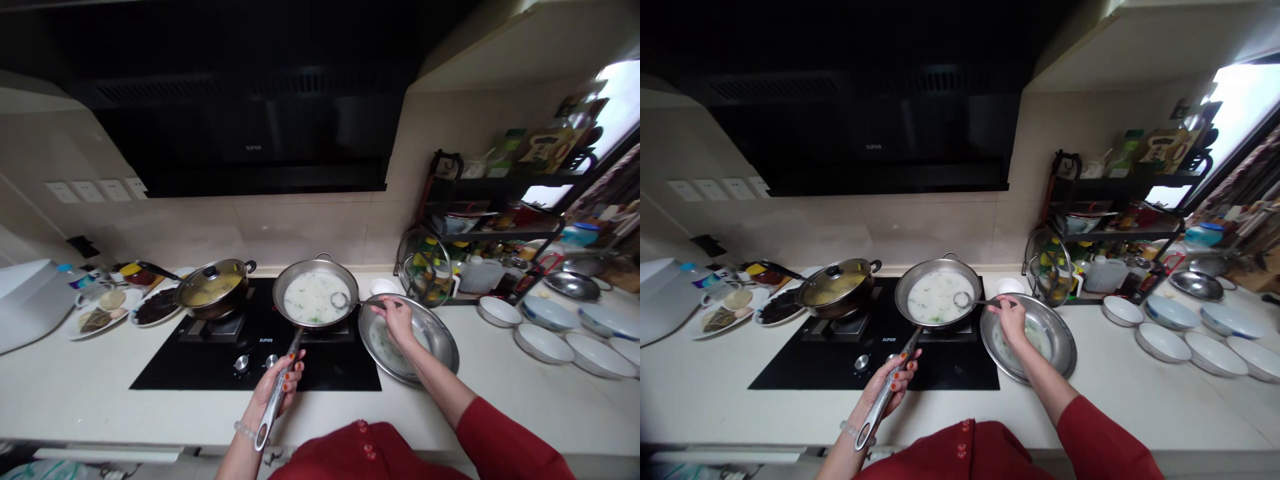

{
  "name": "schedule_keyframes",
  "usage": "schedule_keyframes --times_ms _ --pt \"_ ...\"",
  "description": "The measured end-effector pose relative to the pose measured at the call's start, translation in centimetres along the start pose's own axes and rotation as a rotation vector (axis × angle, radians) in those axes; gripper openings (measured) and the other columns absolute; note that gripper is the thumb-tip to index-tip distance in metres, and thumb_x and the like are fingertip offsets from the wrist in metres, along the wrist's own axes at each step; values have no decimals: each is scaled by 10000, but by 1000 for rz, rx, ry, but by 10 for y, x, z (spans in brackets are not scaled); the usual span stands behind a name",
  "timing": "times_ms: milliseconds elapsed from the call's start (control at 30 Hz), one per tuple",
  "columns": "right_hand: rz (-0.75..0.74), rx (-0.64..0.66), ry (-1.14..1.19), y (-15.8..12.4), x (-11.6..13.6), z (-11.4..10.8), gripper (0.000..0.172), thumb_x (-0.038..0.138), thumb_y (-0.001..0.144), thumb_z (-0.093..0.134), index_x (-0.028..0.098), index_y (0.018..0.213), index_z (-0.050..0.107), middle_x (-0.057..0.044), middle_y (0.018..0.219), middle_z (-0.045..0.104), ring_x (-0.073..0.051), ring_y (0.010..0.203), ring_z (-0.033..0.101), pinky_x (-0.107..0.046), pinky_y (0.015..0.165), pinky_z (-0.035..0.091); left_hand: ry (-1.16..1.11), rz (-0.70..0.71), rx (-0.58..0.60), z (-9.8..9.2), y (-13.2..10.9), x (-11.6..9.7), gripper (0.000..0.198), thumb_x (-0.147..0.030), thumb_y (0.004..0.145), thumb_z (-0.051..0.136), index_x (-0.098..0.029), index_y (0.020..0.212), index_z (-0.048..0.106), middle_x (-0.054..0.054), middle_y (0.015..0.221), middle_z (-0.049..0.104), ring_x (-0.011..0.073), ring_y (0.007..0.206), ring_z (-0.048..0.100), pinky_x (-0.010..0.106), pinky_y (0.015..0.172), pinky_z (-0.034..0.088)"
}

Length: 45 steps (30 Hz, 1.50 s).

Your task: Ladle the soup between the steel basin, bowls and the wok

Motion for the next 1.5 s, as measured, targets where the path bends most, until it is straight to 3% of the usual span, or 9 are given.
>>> schedule_keyframes --times_ms 500,733,867,1000,1133,1233,1333,1500 --pt "11 53 34 4 -2 -2 82 288 662 604 216 672 567 -42 695 678 -206 543 675 -364 620 612 30 4 6 2 -1 -1 205 -167 892 491 -90 1071 554 5 710 496 -14 425 368 68 342 270" --pt "7 62 47 5 15 -13 75 298 677 609 247 623 597 -66 748 703 -255 664 696 -420 694 609 17 -1 -1 -1 -1 0 217 -173 900 471 -89 1081 557 8 715 489 -10 421 368 72 338 280" --pt "17 42 79 0 35 -37 75 288 649 663 232 632 616 -76 794 715 -263 645 699 -429 683 606 -3 -8 -15 -1 -1 0 229 -174 915 437 -77 1090 551 9 711 490 -7 417 366 71 329 287" --pt "63 -66 128 -9 49 -75 121 268 600 703 179 664 651 -65 749 699 -243 603 696 -382 647 601 -20 -18 -25 2 -3 1 237 -172 925 420 -68 1096 547 7 706 494 -8 408 362 71 321 300" --pt "49 -197 88 -22 50 -119 168 277 590 721 158 686 652 -57 767 698 -224 589 694 -338 611 591 -11 -36 -24 4 -5 1 232 -172 925 420 -77 1093 548 0 700 490 -8 392 350 75 312 298" --pt "0 -188 -107 -33 40 -146 210 355 671 677 171 769 651 -63 707 704 -226 600 698 -328 612 586 -17 -43 -25 5 -6 1 242 -179 937 393 -74 1098 541 0 699 483 -7 394 356 70 313 291" --pt "-174 9 -459 -48 31 -154 237 381 796 569 184 896 655 -58 640 698 -237 648 706 -334 639 586 -19 -44 -36 7 -7 1 254 -187 944 376 -69 1106 532 -2 695 476 -6 393 357 70 312 285" --pt "-814 453 -793 -99 31 -132 193 255 834 541 216 962 679 -78 903 728 -227 830 706 -316 747 583 -25 -38 -48 7 -7 1 262 -185 948 359 -55 1105 523 3 698 476 -7 394 363 68 316 284"
Point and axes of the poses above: each hand's wrist, its own y-axis towards the middle knuckle, its own z-axis out of the palm, x = y × z, the point moved 8 cm from there along y, towards the middle knuckle
